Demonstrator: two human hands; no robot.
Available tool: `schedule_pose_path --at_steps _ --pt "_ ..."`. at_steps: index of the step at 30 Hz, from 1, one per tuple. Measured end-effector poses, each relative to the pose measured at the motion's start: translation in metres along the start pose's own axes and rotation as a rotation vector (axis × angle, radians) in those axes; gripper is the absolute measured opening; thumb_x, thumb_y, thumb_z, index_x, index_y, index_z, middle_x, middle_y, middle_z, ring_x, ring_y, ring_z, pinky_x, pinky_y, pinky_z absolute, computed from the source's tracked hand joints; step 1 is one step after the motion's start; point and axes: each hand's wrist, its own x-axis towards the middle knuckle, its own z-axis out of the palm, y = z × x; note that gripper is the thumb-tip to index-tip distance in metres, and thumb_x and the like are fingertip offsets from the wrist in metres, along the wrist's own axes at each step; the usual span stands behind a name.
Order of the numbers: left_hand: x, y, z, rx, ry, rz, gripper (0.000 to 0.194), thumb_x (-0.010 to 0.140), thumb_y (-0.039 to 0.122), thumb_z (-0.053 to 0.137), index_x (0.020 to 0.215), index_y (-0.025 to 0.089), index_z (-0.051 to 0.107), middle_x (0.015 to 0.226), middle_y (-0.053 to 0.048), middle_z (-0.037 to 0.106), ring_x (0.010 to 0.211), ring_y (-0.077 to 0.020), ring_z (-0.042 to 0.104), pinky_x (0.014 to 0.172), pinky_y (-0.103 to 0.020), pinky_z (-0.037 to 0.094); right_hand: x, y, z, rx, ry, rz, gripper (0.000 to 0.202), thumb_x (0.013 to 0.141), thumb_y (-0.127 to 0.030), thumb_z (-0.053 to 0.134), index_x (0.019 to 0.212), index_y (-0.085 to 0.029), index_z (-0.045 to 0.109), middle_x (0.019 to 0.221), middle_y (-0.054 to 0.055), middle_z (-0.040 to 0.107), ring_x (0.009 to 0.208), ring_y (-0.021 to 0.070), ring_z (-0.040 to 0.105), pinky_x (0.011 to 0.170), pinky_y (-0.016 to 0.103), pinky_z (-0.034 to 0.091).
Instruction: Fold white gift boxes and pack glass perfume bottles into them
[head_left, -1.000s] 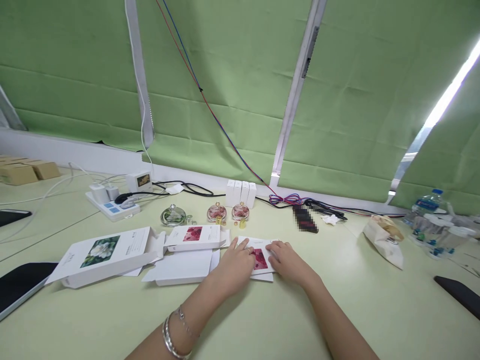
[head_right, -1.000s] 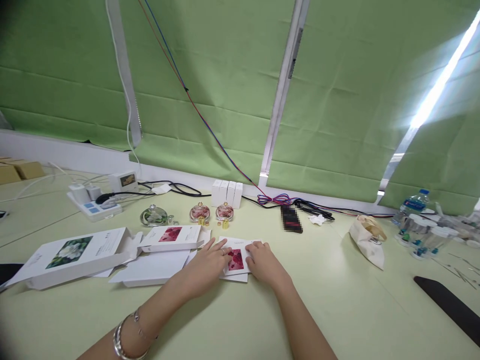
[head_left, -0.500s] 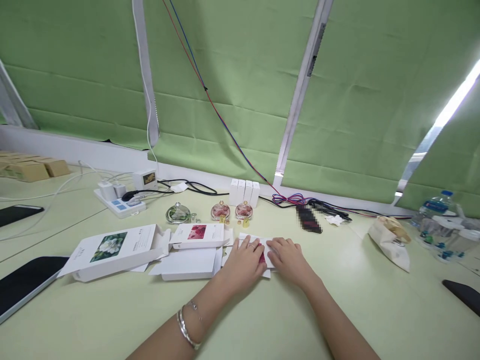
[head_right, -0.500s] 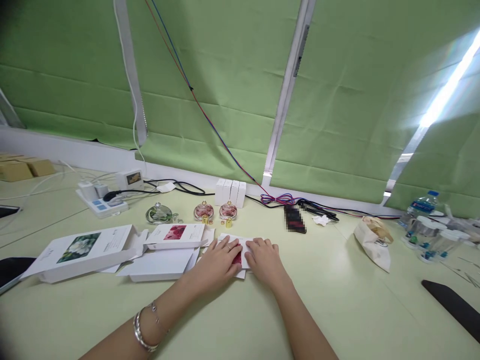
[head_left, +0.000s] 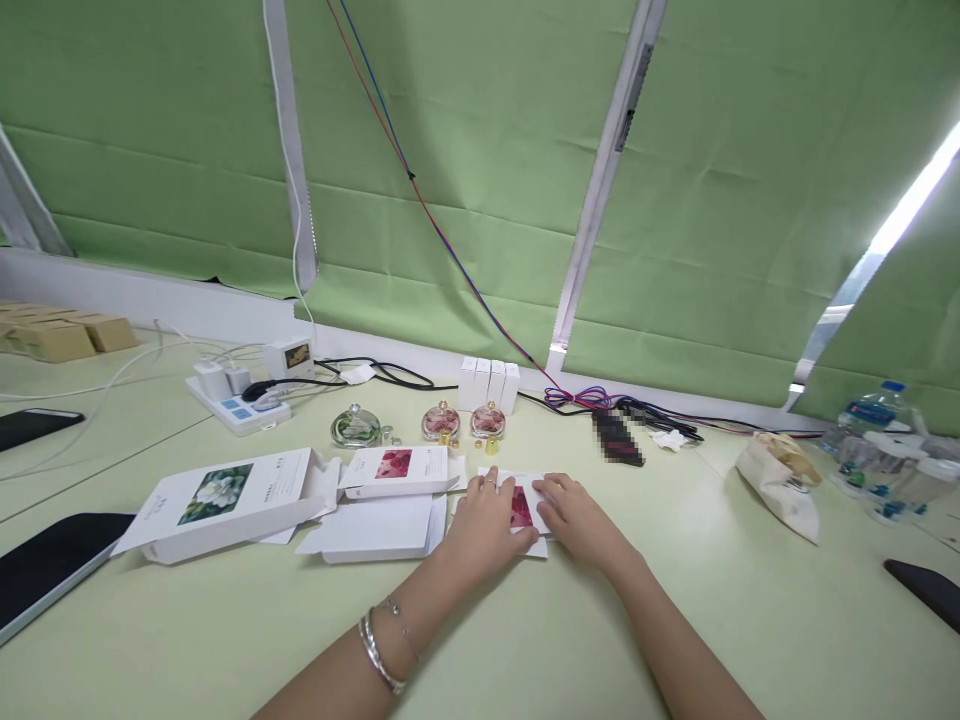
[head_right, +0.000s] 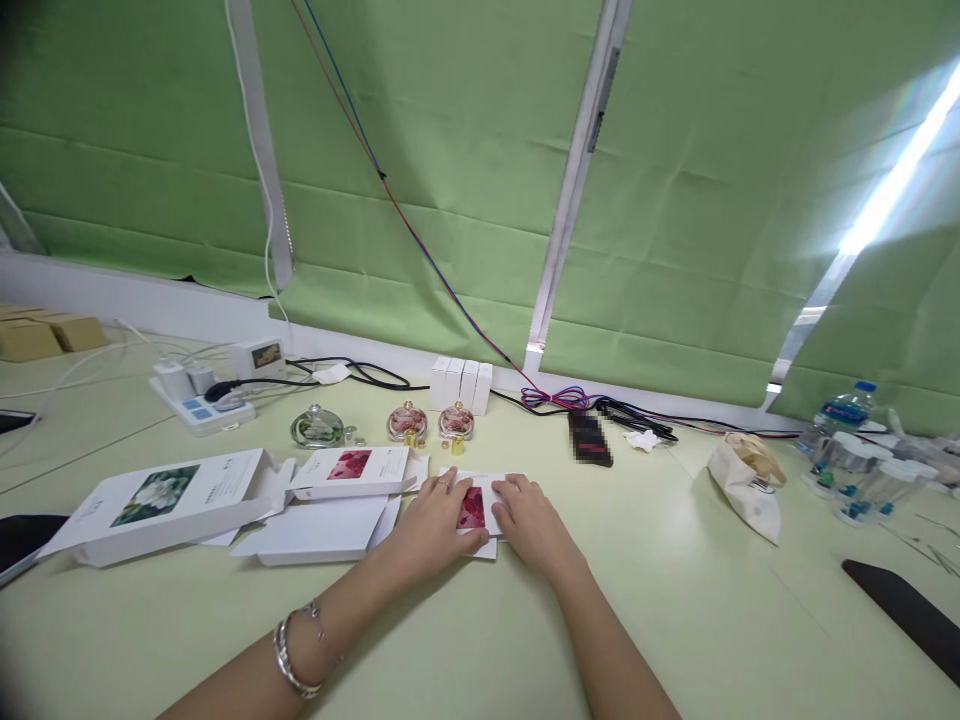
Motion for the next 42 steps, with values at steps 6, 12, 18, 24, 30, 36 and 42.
schedule_pose_path --at_steps 6,12,18,24,30,36,42 --pt "-0.007 -0.001 0.011 0.079 -0.004 0.053 0.059 0.085 0.047 0.039 0.132 0.013 0.045 0.141 -0.019 0.041 0.133 -0.0374 0.028 0.105 -0.059 0.017 -0.001 -0.004 -0.001 0.015 0.010 -0.026 0.036 0.091 -0.024 0.035 0.119 -0.017 0.057 0.118 0.011 0.054 0.099 0.0189 0.059 0.087 0.029 0.045" --pt "-0.008 0.000 0.026 0.063 -0.145 0.090 0.067 0.090 0.043 0.032 0.141 0.000 0.027 0.148 -0.023 0.017 0.139 -0.0333 0.010 0.112 -0.048 0.011 -0.004 -0.003 -0.001 -0.058 0.023 -0.054 0.031 0.088 -0.023 0.041 0.106 -0.020 0.066 0.108 0.010 0.062 0.096 0.0245 0.057 0.087 0.039 0.044" --pt "-0.009 -0.003 0.030 0.007 -0.157 0.091 0.067 0.089 0.047 0.033 0.143 0.009 0.025 0.149 -0.022 0.013 0.137 -0.0375 0.004 0.111 -0.054 0.009 0.044 -0.021 -0.028 -0.145 0.165 -0.174 0.031 0.092 -0.029 0.038 0.114 -0.021 0.059 0.118 0.009 0.059 0.110 0.0260 0.049 0.093 0.043 0.038" --pt "-0.010 -0.010 0.035 -0.129 -0.150 0.131 0.063 0.086 0.046 0.043 0.141 0.017 0.032 0.149 -0.020 0.010 0.135 -0.0432 0.002 0.107 -0.064 0.005 0.165 -0.058 -0.055 -0.244 0.191 -0.272 0.039 0.088 -0.029 0.053 0.125 -0.019 0.049 0.132 0.009 0.049 0.125 0.0238 0.037 0.103 0.039 0.030" --pt "0.017 -0.020 0.080 -0.265 -0.177 0.112 0.063 0.082 0.043 0.054 0.139 0.025 0.036 0.148 -0.013 0.012 0.134 -0.0464 0.008 0.104 -0.072 0.008 0.270 -0.069 -0.044 -0.332 0.058 -0.116 0.041 0.089 -0.034 0.056 0.126 -0.019 0.047 0.135 0.009 0.044 0.120 0.0280 0.046 0.098 0.053 0.036" --pt "0.035 -0.024 0.143 -0.391 -0.061 -0.108 0.057 0.090 0.036 0.036 0.143 0.018 0.026 0.146 -0.009 0.022 0.134 -0.0412 0.017 0.111 -0.065 0.017 0.313 -0.081 -0.028 -0.438 -0.097 -0.080 0.034 0.089 -0.032 0.056 0.119 -0.017 0.052 0.123 0.008 0.054 0.107 0.0236 0.055 0.090 0.047 0.046" --pt "0.044 -0.022 0.155 -0.405 -0.116 -0.068 0.056 0.090 0.044 0.032 0.142 0.023 0.029 0.145 -0.014 0.026 0.133 -0.0459 0.016 0.102 -0.076 0.014 0.298 -0.097 -0.041 -0.437 0.000 -0.235 0.038 0.085 -0.036 0.060 0.116 -0.015 0.053 0.121 0.009 0.053 0.110 0.0252 0.052 0.093 0.047 0.041"
